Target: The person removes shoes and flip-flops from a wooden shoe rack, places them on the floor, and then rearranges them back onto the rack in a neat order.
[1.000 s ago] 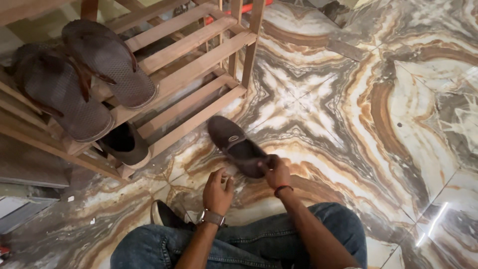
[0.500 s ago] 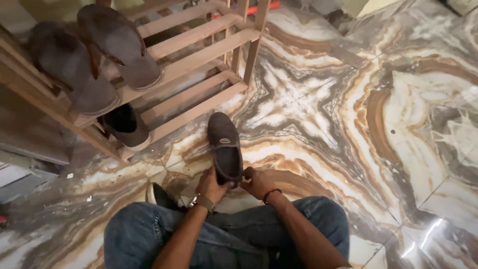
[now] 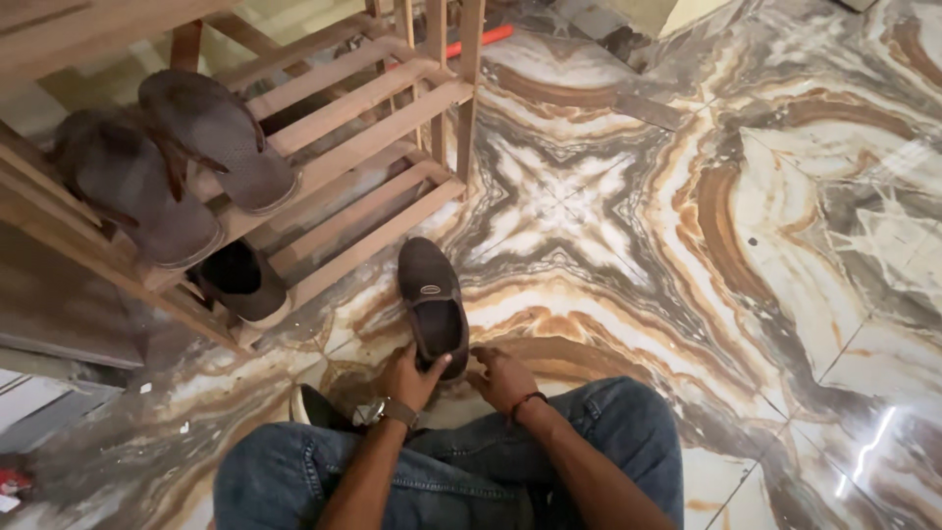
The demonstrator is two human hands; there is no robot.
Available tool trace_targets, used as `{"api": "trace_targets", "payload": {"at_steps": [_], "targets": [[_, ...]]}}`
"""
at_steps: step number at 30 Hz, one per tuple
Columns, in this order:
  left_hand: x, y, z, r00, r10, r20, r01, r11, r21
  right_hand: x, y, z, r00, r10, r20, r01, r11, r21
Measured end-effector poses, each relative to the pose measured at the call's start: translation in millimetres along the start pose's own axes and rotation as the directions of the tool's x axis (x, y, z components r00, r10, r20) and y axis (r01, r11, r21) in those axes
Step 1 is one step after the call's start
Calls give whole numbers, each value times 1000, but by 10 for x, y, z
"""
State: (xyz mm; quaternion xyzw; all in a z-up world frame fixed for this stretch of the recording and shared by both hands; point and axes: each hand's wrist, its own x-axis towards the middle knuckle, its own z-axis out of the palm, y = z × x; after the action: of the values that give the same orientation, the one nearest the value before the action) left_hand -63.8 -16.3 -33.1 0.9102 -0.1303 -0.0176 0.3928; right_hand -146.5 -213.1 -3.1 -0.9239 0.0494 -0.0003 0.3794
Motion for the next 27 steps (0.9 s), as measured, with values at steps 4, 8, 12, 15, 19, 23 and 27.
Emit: {"api": "trace_targets", "payload": {"at_steps": [4, 8, 12, 15, 19, 23, 27], "targets": [[9, -15, 14, 993, 93, -65, -92, 996, 20, 145, 103, 59, 975, 221, -1, -221, 975, 10], [61, -4, -7, 1000, 20, 1, -20, 999, -27, 213, 88, 96, 975, 223, 21, -224, 974, 45], [72, 32, 14, 995, -66, 74, 67, 998, -21, 215, 155, 139, 977, 215, -10, -213, 974, 80], [73, 80, -3, 996, 2, 85, 4, 998, -69, 246, 261, 186, 974, 222, -36, -217, 971, 100], [52, 153, -43, 981, -45, 189, 52, 998, -32, 225, 364, 215, 952, 282, -119, -276, 959, 61], [50, 222, -120, 989, -76, 128, 83, 995, -57, 249, 318, 173, 982, 173, -80, -159, 976, 149], [64, 292, -202, 963, -178, 203, 174, 984, 37, 260, 214, 119, 995, 17, -97, 6, 973, 229]]}}
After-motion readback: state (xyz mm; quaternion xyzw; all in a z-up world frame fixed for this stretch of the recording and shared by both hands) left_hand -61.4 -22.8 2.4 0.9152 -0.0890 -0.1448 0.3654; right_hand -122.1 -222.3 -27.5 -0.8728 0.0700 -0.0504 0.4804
